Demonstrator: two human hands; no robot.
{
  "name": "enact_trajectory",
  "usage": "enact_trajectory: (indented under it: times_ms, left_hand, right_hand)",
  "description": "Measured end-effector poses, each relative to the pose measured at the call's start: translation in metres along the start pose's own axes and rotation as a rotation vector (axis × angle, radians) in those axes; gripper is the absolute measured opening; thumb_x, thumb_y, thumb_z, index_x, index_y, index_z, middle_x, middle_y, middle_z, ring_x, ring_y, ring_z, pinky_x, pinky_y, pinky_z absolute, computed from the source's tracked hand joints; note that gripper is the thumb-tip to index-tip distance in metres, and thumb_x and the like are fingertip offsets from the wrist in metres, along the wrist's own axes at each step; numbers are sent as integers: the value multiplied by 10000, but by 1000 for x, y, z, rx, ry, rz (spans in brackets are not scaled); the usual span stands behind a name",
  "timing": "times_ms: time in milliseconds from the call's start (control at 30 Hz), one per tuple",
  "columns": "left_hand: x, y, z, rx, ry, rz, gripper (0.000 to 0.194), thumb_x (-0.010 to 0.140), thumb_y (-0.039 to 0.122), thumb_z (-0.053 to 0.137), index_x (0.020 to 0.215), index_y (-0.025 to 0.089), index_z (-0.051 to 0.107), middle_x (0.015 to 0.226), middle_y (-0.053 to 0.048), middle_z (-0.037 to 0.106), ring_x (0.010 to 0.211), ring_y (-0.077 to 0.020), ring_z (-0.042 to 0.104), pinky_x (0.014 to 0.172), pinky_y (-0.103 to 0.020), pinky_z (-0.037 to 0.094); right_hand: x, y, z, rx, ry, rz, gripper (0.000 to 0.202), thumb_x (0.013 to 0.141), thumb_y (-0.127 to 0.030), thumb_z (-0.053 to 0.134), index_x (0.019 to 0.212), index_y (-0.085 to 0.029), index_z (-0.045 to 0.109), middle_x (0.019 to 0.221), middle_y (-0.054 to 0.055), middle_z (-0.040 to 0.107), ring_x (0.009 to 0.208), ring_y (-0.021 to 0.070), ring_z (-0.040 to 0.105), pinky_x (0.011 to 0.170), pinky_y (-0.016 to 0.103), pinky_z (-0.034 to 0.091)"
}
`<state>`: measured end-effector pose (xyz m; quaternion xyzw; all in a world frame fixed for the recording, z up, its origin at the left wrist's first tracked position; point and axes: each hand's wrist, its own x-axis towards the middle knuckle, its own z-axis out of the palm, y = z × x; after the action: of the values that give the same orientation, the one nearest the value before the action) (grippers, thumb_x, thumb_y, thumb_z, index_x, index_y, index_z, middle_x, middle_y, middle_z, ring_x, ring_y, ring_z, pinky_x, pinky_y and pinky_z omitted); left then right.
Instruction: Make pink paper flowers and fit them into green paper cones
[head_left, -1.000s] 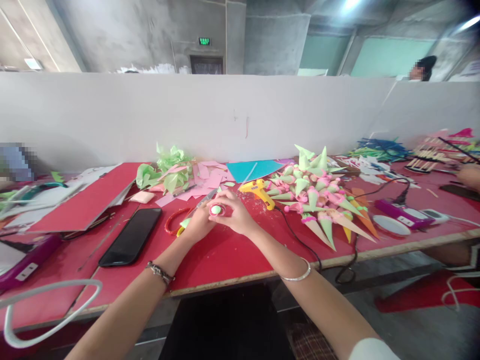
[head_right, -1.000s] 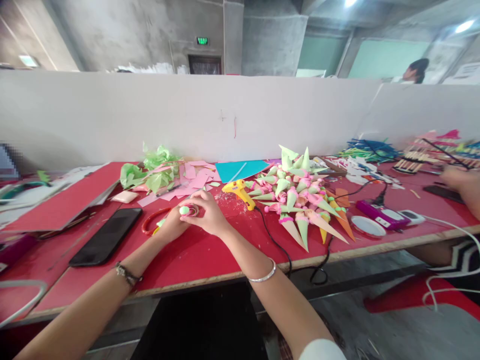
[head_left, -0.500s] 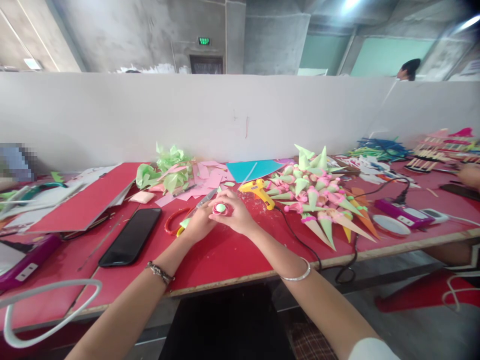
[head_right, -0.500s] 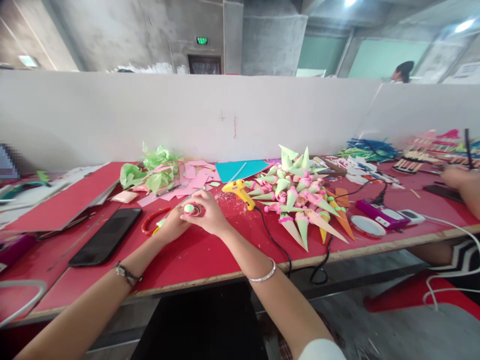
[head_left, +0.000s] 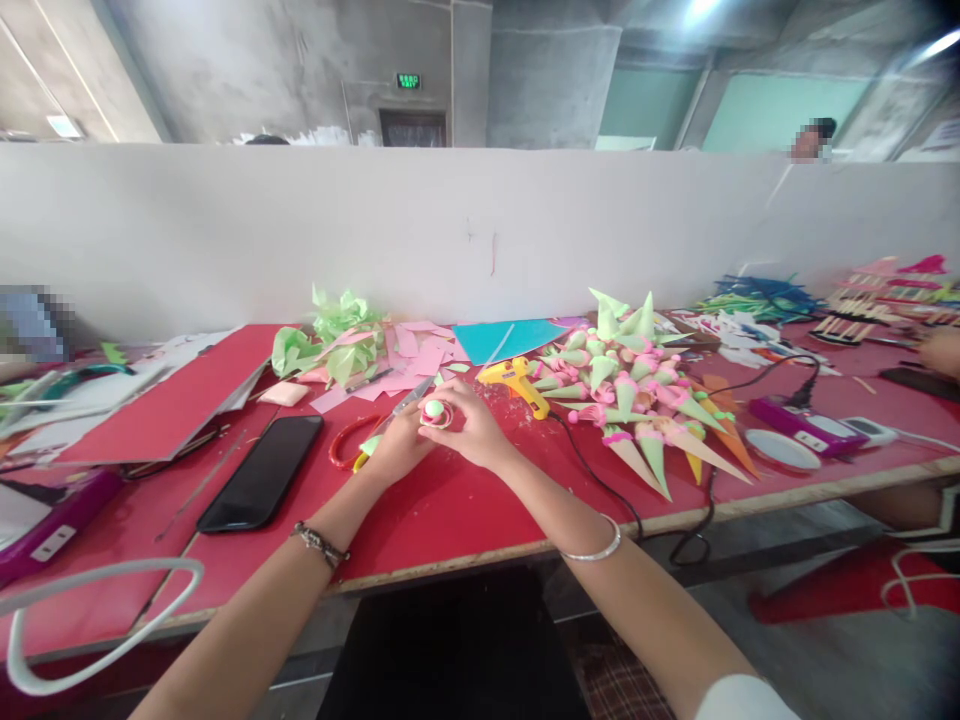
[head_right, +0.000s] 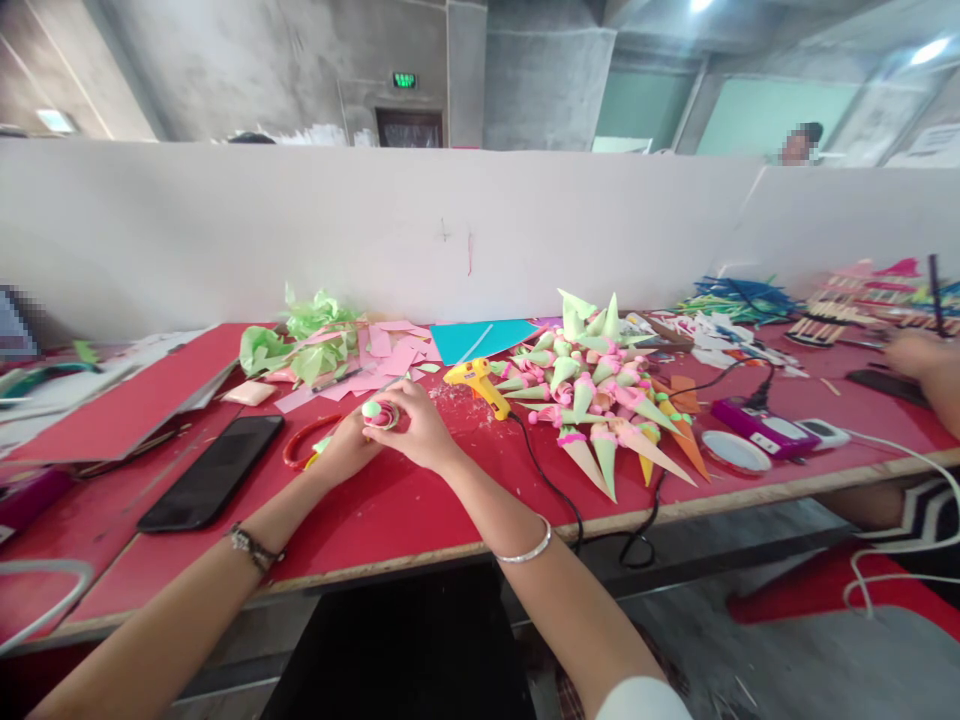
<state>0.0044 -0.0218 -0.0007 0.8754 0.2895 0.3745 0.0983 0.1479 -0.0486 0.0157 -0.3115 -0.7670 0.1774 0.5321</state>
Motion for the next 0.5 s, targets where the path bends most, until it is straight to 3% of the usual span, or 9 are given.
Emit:
enact_trajectory:
  times_ms: [200,367,500]
  left_hand:
    - [-1,-2,0,-25,-48,19,152,731,62,423,790,145,536,832,-36,582,738,-141,541,717,-284,466]
    - [-1,-3,1,-24,-69,-21,132,726,63,433,649,145,502,681,-5,551,696,-133,528,685,-261,461]
    - [-1,-3,2,-22,-66,-18,114,732,80,438,679,148,513,732,-18,577,721,-138,541,679,-262,460]
  right_hand:
    - [-1,0,-1,25,-18,-21,383,672,-271,657,1029,-254,518,932,24,507,912,171,498,836,334,403]
    - [-1,0,-1,37,-29,-1,171,683,-287,646,823,-218,577,866,16,491,872,161,506,805,315,415]
    - [0,-1,-1,68,-4,25,174,684,-304,639,808,-211,561,855,16,494,858,160,513,789,310,423]
